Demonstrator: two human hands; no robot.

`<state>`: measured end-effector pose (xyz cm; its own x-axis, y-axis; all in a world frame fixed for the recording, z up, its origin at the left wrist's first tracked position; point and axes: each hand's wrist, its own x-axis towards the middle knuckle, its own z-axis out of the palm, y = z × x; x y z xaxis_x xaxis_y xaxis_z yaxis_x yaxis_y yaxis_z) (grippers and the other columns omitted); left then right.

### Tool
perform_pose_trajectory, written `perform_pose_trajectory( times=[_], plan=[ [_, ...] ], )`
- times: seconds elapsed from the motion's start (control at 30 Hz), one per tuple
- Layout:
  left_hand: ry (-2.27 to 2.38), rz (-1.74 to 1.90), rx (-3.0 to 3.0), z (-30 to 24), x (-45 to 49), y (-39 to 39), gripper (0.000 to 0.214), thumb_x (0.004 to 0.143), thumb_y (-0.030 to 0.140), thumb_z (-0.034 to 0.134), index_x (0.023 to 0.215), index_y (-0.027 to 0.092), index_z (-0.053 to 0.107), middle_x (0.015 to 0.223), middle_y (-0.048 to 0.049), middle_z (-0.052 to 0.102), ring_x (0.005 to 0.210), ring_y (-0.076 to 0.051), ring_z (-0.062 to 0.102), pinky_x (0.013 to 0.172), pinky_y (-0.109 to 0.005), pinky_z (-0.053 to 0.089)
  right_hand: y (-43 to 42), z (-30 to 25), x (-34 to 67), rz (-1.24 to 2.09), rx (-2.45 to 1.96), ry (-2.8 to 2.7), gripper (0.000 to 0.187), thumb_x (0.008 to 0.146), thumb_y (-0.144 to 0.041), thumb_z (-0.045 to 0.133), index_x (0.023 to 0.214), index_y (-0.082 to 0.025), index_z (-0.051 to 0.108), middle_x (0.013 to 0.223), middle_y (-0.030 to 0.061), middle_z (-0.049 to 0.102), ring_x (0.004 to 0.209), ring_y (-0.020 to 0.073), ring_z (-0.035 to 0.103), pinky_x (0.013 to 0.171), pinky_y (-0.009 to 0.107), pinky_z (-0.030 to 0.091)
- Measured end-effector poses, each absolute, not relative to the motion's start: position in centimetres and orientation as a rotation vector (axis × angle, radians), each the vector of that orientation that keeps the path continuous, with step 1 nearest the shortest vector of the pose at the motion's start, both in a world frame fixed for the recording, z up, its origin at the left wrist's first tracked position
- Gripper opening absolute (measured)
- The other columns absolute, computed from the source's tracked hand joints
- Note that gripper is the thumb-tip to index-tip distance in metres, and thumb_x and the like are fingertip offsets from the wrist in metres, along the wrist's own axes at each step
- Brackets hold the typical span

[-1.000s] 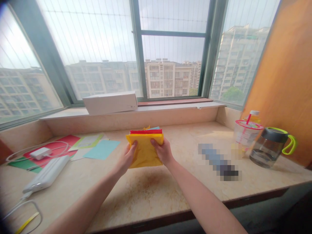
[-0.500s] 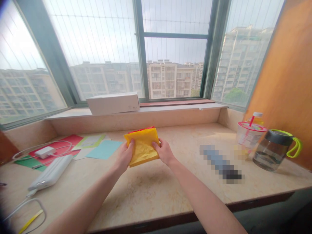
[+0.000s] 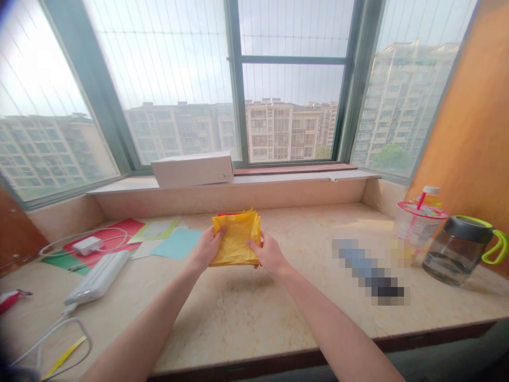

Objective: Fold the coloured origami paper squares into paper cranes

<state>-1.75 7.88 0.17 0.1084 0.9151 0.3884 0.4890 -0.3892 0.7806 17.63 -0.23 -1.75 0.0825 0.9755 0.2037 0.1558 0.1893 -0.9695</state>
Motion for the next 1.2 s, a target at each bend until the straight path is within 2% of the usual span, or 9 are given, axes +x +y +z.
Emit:
perform_pose_trajectory(
  times=[0.07,0.13,0.3,0.47,0.6,0.73,0.97,1.1,1.2],
  plan=[
    [1.491,1.156,1.99,0.5,-3.2,8.6,0.035,0.092,0.041,0.045,0.101,0.016,0.067,0.1,-0.0103,0.074,0.091,-0.024,0.068,0.077,-0.029,0.05,0.0,-2.2,18.6,0.674,-1.409,-1.439,0.033,0.094,-0.043,0.046,0.11,-0.017,0.058,0.064,0.0013,0.069,0.044,0.0148,0.062,0.042,0.024,0.049],
    [1.613,1.117,1.986,0.7,-4.9,9.2,0.034,0.093,0.039,0.044,0.101,0.014,0.066,0.1,-0.0139,0.073,0.094,-0.027,0.068,0.079,-0.032,0.049,0.5,-2.5,19.8,0.43,-1.607,-1.568,0.035,0.098,-0.035,0.035,0.115,-0.016,0.059,0.072,0.0033,0.073,0.058,0.0146,0.069,0.055,0.023,0.053],
    [1.855,0.992,1.946,0.5,-7.5,9.8,0.035,0.094,0.038,0.041,0.102,0.013,0.065,0.101,-0.0199,0.072,0.099,-0.032,0.068,0.082,-0.036,0.047,3.7,-1.7,21.4,0.249,-1.763,-1.759,0.027,0.091,-0.024,0.048,0.109,-0.017,0.067,0.094,0.0089,0.076,0.087,0.0207,0.071,0.079,0.03,0.052],
    [2.009,0.922,1.899,0.3,-7.3,9.2,0.053,0.094,0.049,0.037,0.125,0.008,0.053,0.101,-0.0245,0.071,0.098,-0.037,0.068,0.08,-0.042,0.049,9.5,-0.4,19.3,0.077,-1.849,-1.947,0.031,0.09,-0.018,0.052,0.119,-0.017,0.066,0.125,0.0127,0.065,0.119,0.0237,0.058,0.1,0.032,0.041],
    [2.089,0.998,1.98,0.3,-7.3,8.4,0.066,0.094,0.047,0.041,0.144,0.004,0.033,0.116,-0.0273,0.065,0.108,-0.037,0.063,0.086,-0.044,0.049,13.8,0.1,17.7,-0.049,-1.939,-1.968,0.038,0.093,-0.012,0.046,0.127,-0.019,0.06,0.135,0.0155,0.056,0.125,0.0259,0.052,0.101,0.035,0.039],
    [2.087,1.3,2.314,0.4,-7.1,8.0,0.056,0.092,0.033,0.05,0.142,0.009,0.041,0.138,-0.0273,0.049,0.127,-0.039,0.048,0.1,-0.051,0.041,16.8,0.1,17.3,-0.115,-2.035,-1.905,0.045,0.093,-0.009,0.044,0.137,-0.015,0.05,0.135,0.0212,0.055,0.123,0.0271,0.054,0.098,0.036,0.04],
    [1.983,1.347,2.515,0.8,-6.6,8.1,0.047,0.089,0.012,0.048,0.136,0.013,0.05,0.139,-0.0226,0.05,0.128,-0.036,0.047,0.103,-0.053,0.038,18.7,-0.5,18.0,-0.069,-2.072,-1.831,0.028,0.093,-0.013,0.046,0.11,-0.013,0.069,0.108,0.0194,0.071,0.108,0.0289,0.065,0.089,0.036,0.044],
    [1.811,1.199,2.679,1.4,-6.2,7.3,0.03,0.09,0.014,0.048,0.114,0.014,0.066,0.133,-0.0184,0.057,0.123,-0.032,0.051,0.103,-0.049,0.039,17.5,-0.1,19.0,-0.015,-1.993,-1.759,0.027,0.092,-0.019,0.048,0.102,-0.015,0.073,0.105,0.0172,0.073,0.105,0.0293,0.067,0.088,0.037,0.045],
    [1.588,0.846,2.797,1.3,-5.6,6.7,0.025,0.092,0.02,0.048,0.089,0.015,0.072,0.111,-0.0156,0.069,0.106,-0.03,0.062,0.096,-0.046,0.044,15.1,0.5,19.7,0.037,-1.867,-1.701,0.026,0.091,-0.024,0.05,0.102,-0.018,0.073,0.104,0.0131,0.075,0.102,0.0262,0.068,0.086,0.033,0.047]
  ],
)
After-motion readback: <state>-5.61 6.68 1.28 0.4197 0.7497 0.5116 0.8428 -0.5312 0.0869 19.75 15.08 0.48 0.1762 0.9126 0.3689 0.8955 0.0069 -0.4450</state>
